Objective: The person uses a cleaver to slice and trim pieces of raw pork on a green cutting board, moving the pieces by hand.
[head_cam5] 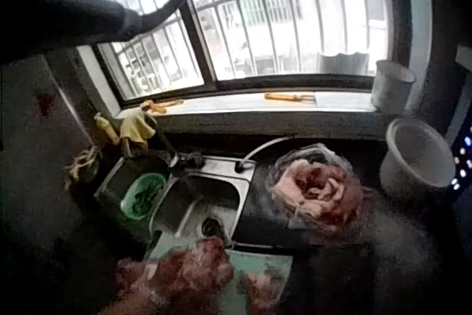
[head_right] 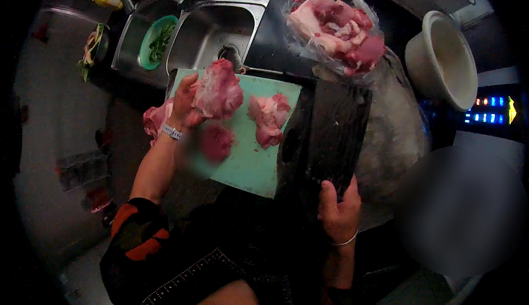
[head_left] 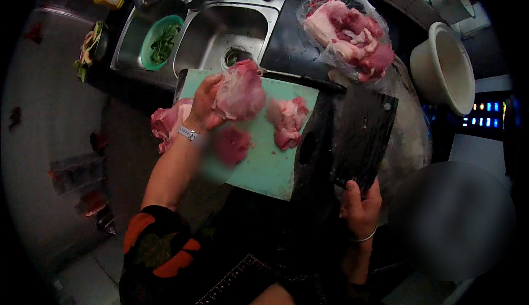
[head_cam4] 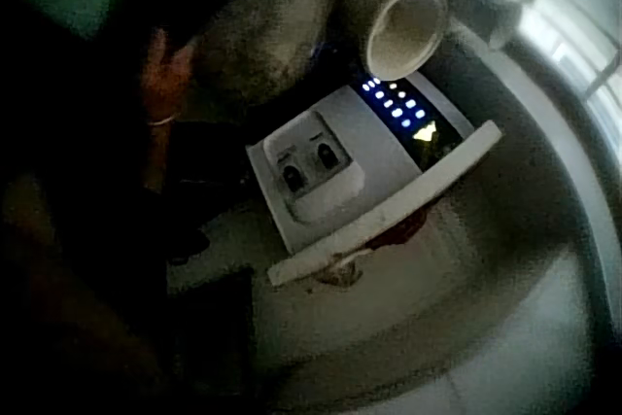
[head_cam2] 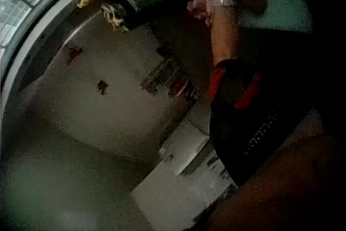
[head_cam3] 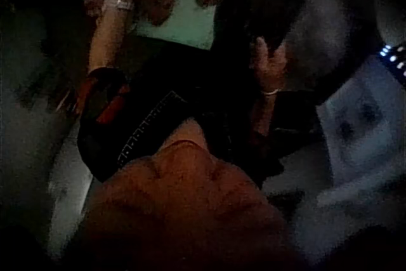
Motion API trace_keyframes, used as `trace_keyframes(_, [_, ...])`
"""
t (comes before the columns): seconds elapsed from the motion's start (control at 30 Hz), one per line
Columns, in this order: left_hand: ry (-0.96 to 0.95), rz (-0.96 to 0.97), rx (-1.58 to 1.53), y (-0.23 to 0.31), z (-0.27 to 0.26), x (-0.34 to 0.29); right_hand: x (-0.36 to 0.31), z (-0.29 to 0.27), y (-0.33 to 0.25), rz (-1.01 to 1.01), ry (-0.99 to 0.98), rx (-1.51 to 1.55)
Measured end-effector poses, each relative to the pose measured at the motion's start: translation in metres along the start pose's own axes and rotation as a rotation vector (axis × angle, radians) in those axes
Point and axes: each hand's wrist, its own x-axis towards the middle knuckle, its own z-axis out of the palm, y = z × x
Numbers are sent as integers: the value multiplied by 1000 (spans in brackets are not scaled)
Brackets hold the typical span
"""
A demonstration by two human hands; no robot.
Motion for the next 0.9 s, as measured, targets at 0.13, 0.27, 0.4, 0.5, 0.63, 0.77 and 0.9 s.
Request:
trace_keyframes(0.13, [-37,72,348,-13,25,17,1,-10,5,-1,-5,7])
trace_keyframes(0.27, [-174,141,581,-11,70,49,5,-16,5,-42,43,21])
trace_keyframes(0.4, [-290,430,1089,-10,121,106,5,-28,1,-19,113,8])
trace_keyframes(0.5, [-557,848,1561,-10,145,154,5,-35,3,22,141,51])
trace_keyframes(0.63, [-439,1137,1485,-58,178,209,7,-45,7,29,181,77])
trace_keyframes(0.77, [-281,1447,1934,-95,161,257,11,-48,6,52,202,74])
trace_keyframes(0.9, [-238,1302,1995,-104,170,272,14,-49,8,54,193,77])
